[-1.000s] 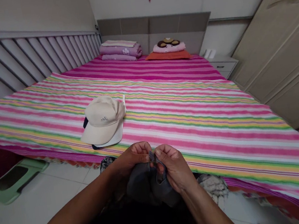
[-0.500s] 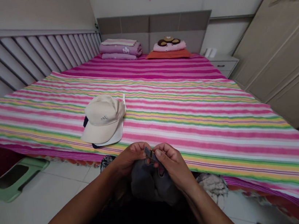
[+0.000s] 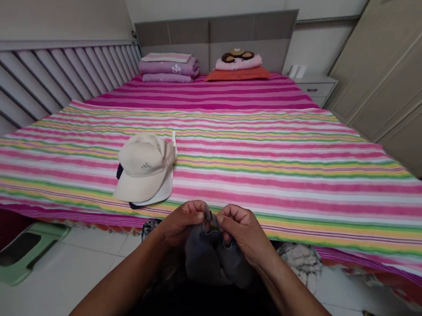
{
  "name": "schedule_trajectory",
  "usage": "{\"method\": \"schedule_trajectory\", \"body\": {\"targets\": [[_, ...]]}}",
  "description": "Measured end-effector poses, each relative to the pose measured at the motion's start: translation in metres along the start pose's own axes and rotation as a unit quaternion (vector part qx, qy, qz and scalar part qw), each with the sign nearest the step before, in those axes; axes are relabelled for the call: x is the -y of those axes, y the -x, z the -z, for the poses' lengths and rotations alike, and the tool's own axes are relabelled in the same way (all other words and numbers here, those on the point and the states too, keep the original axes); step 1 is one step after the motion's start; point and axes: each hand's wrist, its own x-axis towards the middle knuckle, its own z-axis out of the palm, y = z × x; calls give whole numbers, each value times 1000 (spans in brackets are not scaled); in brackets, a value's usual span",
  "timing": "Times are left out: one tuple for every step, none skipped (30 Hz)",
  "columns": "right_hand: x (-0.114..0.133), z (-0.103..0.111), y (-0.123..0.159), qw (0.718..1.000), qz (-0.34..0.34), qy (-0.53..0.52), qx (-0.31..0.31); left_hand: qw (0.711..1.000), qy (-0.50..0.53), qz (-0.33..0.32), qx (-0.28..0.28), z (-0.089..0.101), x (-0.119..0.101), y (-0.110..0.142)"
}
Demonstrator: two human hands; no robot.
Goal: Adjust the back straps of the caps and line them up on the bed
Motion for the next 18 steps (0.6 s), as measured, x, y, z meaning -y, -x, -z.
{"method": "schedule_trajectory", "body": {"targets": [[0, -1, 0, 1000, -1, -2, 4, 1000, -1, 2, 3, 0, 0, 0], [1, -2, 0, 1000, -2, -4, 7, 1000, -2, 7, 6, 1, 1, -1], [1, -2, 0, 1000, -3, -7, 10, 1000, -2, 13, 9, 1, 2, -1], [1, -3, 0, 1000, -3, -10, 13, 1000, -2, 18, 11, 2, 3, -1], [1, -3, 0, 1000, -4, -15, 16, 1000, -2, 20, 12, 2, 4, -1], [1, -3, 0, 1000, -7, -21, 21, 1000, -2, 21, 13, 3, 4, -1], [0, -3, 0, 999, -11, -27, 25, 1000, -2, 20, 12, 3, 5, -1], [0, -3, 0, 999, -14, -30, 28, 1000, 0, 18, 12, 4, 5, -1], [0, -3, 0, 999, -16, -28, 28, 1000, 2, 16, 10, 4, 5, 0], [0, -2, 0, 999, -16, -23, 26, 1000, 4, 17, 9, 4, 6, 0], [0, -2, 0, 999, -16, -17, 24, 1000, 5, 17, 10, 5, 6, -1], [0, -2, -1, 999, -15, -13, 25, 1000, 5, 18, 12, 5, 6, -1], [0, -2, -1, 999, -16, -14, 30, 1000, 4, 18, 15, 5, 7, -1], [0, -2, -1, 999, -18, -19, 36, 1000, 2, 18, 18, 5, 7, -2], [0, -3, -1, 999, -21, -26, 41, 1000, 1, 16, 20, 5, 8, -2], [-1, -3, -1, 998, -23, -31, 42, 1000, 2, 14, 21, 5, 9, -2], [-1, -3, -2, 999, -23, -29, 36, 1000, 4, 12, 22, 6, 9, -2], [-1, -3, -2, 999, -19, -21, 27, 1000, 8, 11, 24, 6, 10, -2]]}}
